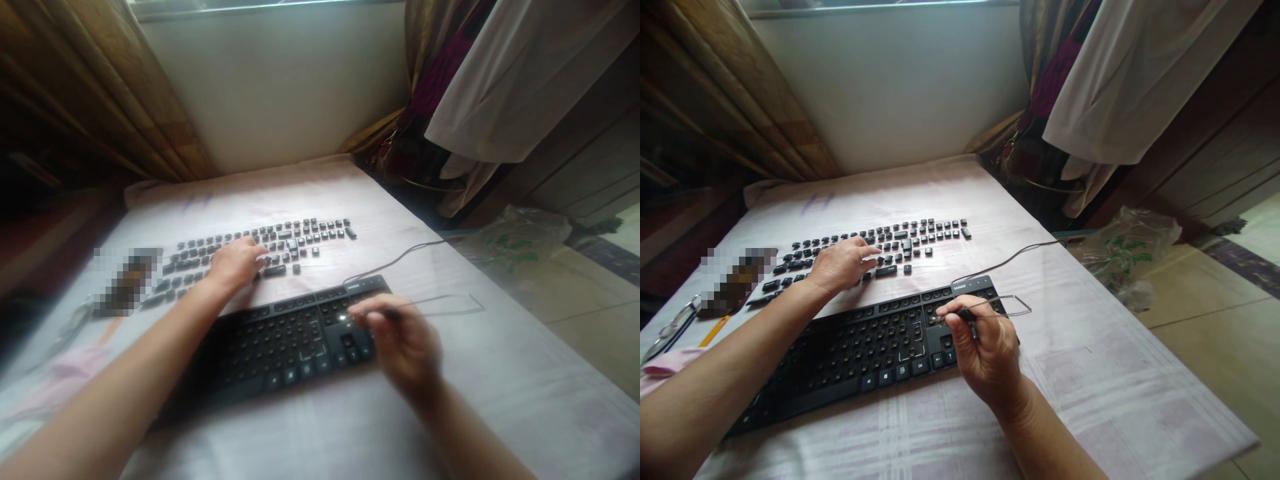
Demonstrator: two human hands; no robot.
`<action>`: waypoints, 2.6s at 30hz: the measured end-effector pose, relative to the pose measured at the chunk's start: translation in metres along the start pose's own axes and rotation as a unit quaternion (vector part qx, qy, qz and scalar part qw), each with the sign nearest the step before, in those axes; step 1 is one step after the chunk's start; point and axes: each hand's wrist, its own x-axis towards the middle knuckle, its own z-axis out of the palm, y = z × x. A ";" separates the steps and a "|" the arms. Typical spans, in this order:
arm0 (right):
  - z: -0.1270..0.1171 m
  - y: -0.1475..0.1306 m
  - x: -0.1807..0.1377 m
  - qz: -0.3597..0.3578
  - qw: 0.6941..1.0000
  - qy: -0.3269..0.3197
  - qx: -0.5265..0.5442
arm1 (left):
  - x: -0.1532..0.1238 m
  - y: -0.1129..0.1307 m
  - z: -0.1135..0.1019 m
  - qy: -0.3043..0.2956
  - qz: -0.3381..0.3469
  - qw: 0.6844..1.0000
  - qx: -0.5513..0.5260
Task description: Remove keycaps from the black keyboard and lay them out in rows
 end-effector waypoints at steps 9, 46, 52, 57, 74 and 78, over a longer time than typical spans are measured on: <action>0.000 0.002 -0.003 0.006 1.000 -0.003 0.017 | 0.010 0.004 0.000 -0.030 0.014 0.999 0.013; -0.052 0.026 0.023 0.249 0.941 -0.228 0.017 | -0.144 0.099 0.034 0.156 0.239 0.948 -0.140; -0.058 0.027 0.024 0.235 0.935 -0.264 0.039 | -0.145 0.100 0.035 0.162 0.237 0.944 -0.166; -0.059 0.022 0.026 0.181 0.940 -0.288 0.030 | -0.147 0.101 0.035 0.155 0.229 0.946 -0.170; -0.049 0.038 0.023 -0.004 0.923 -0.382 -0.050 | -0.147 0.102 0.033 0.157 0.227 0.947 -0.166; -0.045 0.038 0.010 -0.012 0.947 -0.307 -0.093 | -0.146 0.102 0.033 0.156 0.225 0.948 -0.160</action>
